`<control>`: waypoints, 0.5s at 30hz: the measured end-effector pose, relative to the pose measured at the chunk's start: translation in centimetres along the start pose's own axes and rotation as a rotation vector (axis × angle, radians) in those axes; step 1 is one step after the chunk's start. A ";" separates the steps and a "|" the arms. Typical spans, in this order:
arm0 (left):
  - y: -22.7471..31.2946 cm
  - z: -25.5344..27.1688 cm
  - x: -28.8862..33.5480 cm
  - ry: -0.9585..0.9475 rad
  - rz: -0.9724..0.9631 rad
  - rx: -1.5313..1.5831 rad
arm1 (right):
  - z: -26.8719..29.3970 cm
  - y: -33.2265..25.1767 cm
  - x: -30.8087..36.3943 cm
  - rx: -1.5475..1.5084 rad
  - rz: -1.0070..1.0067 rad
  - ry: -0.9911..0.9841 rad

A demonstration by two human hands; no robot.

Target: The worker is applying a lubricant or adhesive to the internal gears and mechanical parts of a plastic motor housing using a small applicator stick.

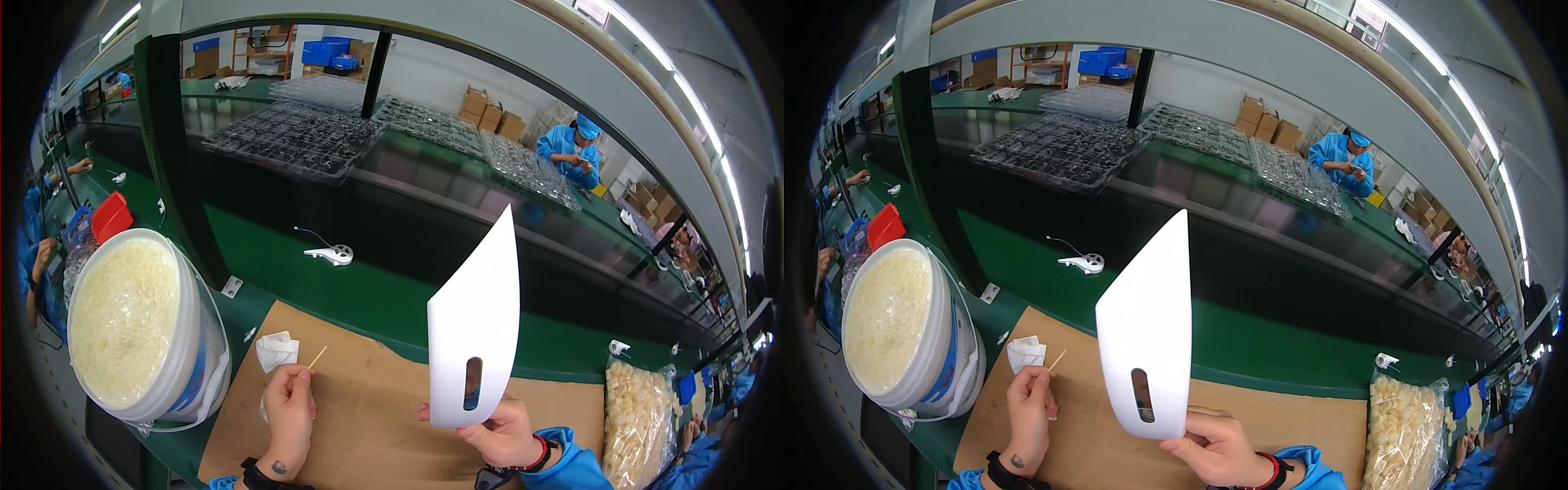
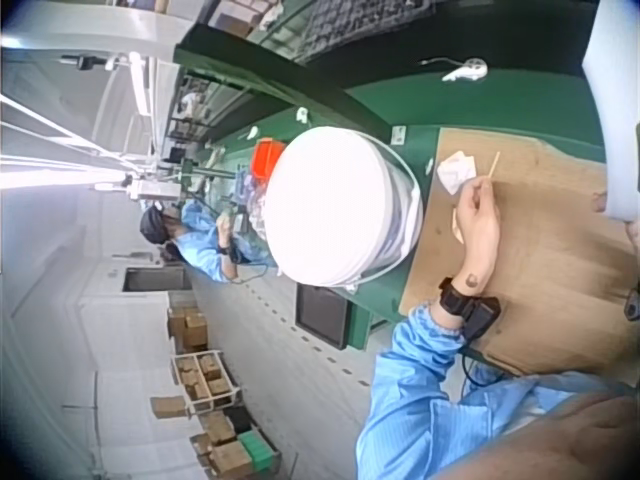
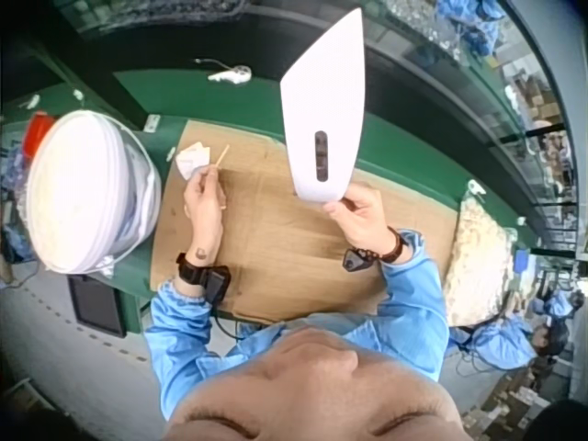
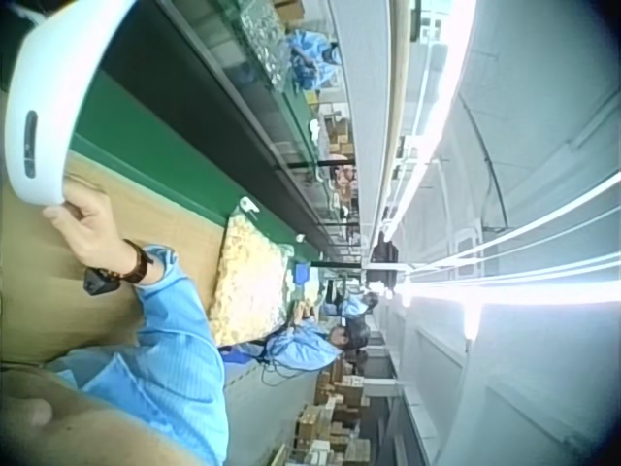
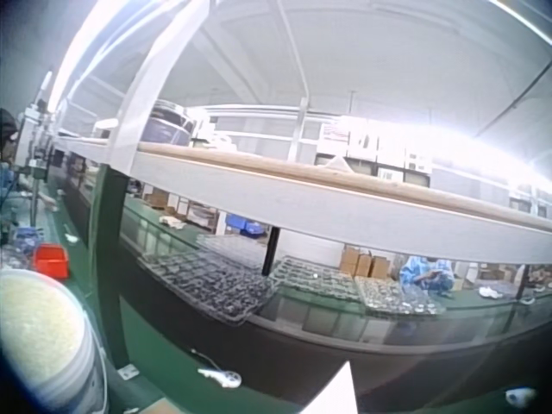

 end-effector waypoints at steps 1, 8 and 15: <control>0.0 0.0 0.0 0.001 0.000 -0.001 | -0.1 0.0 0.0 0.001 -0.005 0.001; 0.1 -0.1 0.1 -0.004 0.007 -0.001 | -0.2 -0.1 0.0 -0.013 0.002 -0.009; 0.6 -0.3 0.4 -0.002 0.030 -0.011 | -0.2 -0.6 0.0 -0.004 -0.011 -0.024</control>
Point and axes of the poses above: each hand's wrist, its own x-axis away from the middle knuckle, its own z-axis out of the back of the hand, y = z × x, the point moved 2 cm from there along -x, towards the middle knuckle, and after that the axes turned 11 degrees about -y, right-handed, at the moved point
